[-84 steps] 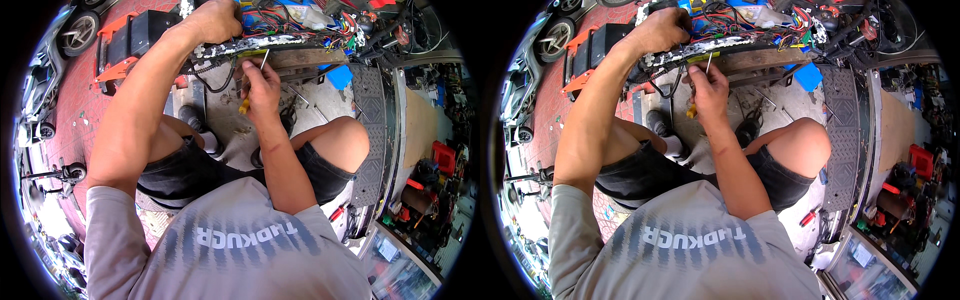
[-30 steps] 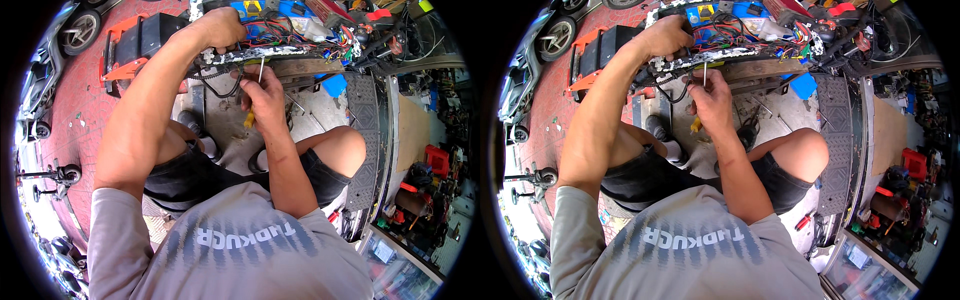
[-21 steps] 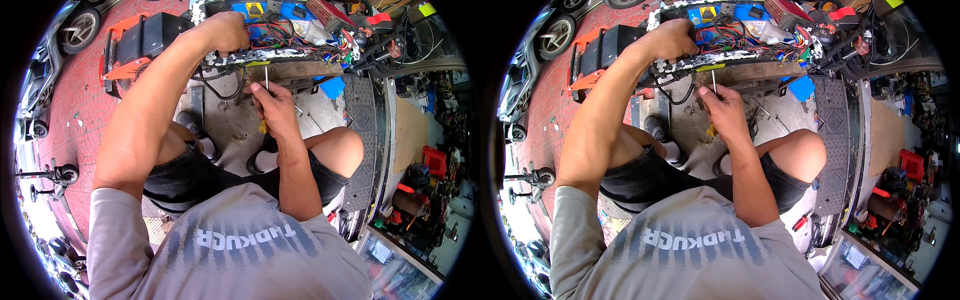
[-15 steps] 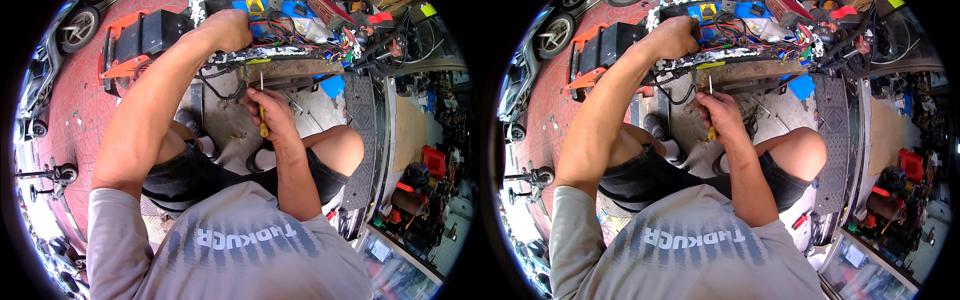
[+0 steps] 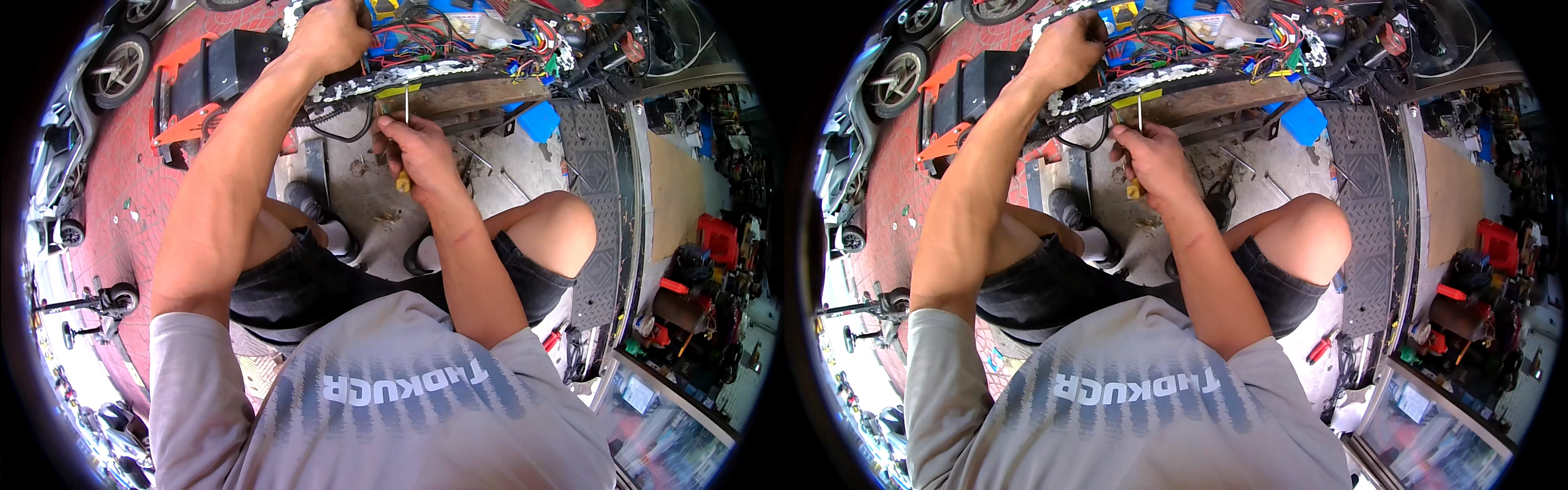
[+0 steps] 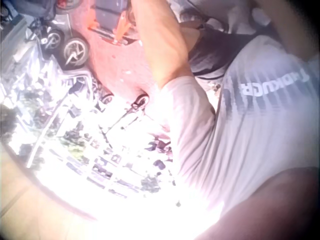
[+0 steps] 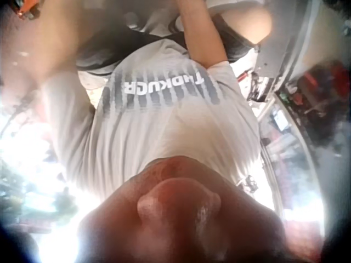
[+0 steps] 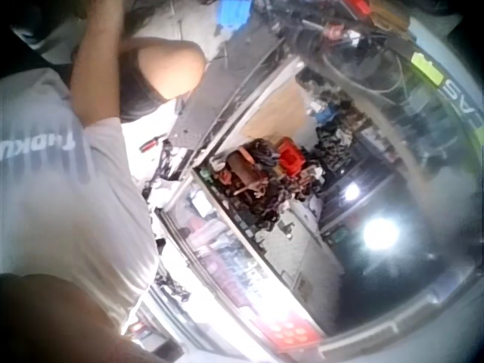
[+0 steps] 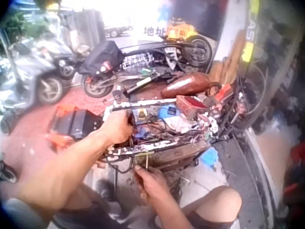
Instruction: The person repairs the wiring of an electric vehicle by stripping wire insulation, joining wires by hand, and tightening connections using a screwdriver.
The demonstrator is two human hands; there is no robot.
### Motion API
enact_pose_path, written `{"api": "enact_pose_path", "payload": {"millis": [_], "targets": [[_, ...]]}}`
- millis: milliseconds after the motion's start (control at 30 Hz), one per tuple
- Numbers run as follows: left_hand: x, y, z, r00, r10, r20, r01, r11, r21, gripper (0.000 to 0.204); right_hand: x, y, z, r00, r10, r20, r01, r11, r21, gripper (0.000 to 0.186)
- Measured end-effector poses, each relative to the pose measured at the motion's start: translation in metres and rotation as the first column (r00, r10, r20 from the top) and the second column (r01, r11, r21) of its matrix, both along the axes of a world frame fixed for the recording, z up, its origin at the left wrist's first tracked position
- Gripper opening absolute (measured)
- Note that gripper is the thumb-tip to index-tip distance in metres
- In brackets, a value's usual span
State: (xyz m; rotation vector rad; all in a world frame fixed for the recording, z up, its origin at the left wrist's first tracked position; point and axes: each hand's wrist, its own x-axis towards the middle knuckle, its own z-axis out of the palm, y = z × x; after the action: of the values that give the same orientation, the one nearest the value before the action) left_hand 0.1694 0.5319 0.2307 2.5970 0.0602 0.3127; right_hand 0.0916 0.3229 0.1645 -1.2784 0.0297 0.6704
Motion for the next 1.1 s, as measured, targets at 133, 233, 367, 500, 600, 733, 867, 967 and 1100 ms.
{"api": "enact_pose_path", "payload": {"millis": [133,233,367,500,600,733,867,967,1100], "targets": [[-0.001,-0.006,0.003,0.999,-0.029,0.031,0.027,0.998,0.052,0.017,-0.004,0.013,-0.003,0.908,-0.177,0.379,0.232,0.967,-0.103,0.016],[-0.003,-0.008,0.004,0.998,-0.058,0.039,0.055,0.995,0.085,0.018,-0.007,0.021,0.004,0.738,-0.211,0.641,0.397,0.904,-0.160,0.020],[-0.003,-0.009,0.006,0.999,-0.038,-0.014,0.040,0.989,0.141,0.023,-0.013,0.027,0.012,0.707,-0.050,0.705,0.408,0.843,-0.350,0.022],[0.000,-0.006,0.006,1.000,0.019,0.009,-0.020,0.980,0.200,0.028,-0.019,0.043,0.004,0.685,-0.111,0.720,0.449,0.843,-0.297,0.021],[0.001,-0.008,0.007,0.997,0.044,0.061,-0.054,0.983,0.176,0.022,-0.014,0.053,-0.015,0.881,-0.359,0.307,0.362,0.931,0.051,0.018],[0.002,-0.006,0.004,0.995,0.070,0.069,-0.080,0.983,0.165,0.023,-0.014,0.041,-0.007,0.966,-0.254,0.047,0.241,0.950,0.200,0.015],[0.000,0.002,0.009,0.996,0.037,0.083,-0.046,0.993,0.112,0.033,-0.012,0.036,-0.007,0.966,-0.256,0.036,0.240,0.940,0.242,0.013],[-0.015,-0.001,0.029,1.000,-0.019,-0.012,0.019,0.998,0.063,0.049,-0.009,0.040,-0.010,0.940,-0.336,0.066,0.313,0.921,0.232,0.012],[-0.031,-0.008,0.042,0.995,0.005,-0.099,-0.001,0.999,0.039,0.056,-0.002,0.037,-0.015,0.951,-0.308,0.019,0.294,0.924,0.245,0.007]]}}
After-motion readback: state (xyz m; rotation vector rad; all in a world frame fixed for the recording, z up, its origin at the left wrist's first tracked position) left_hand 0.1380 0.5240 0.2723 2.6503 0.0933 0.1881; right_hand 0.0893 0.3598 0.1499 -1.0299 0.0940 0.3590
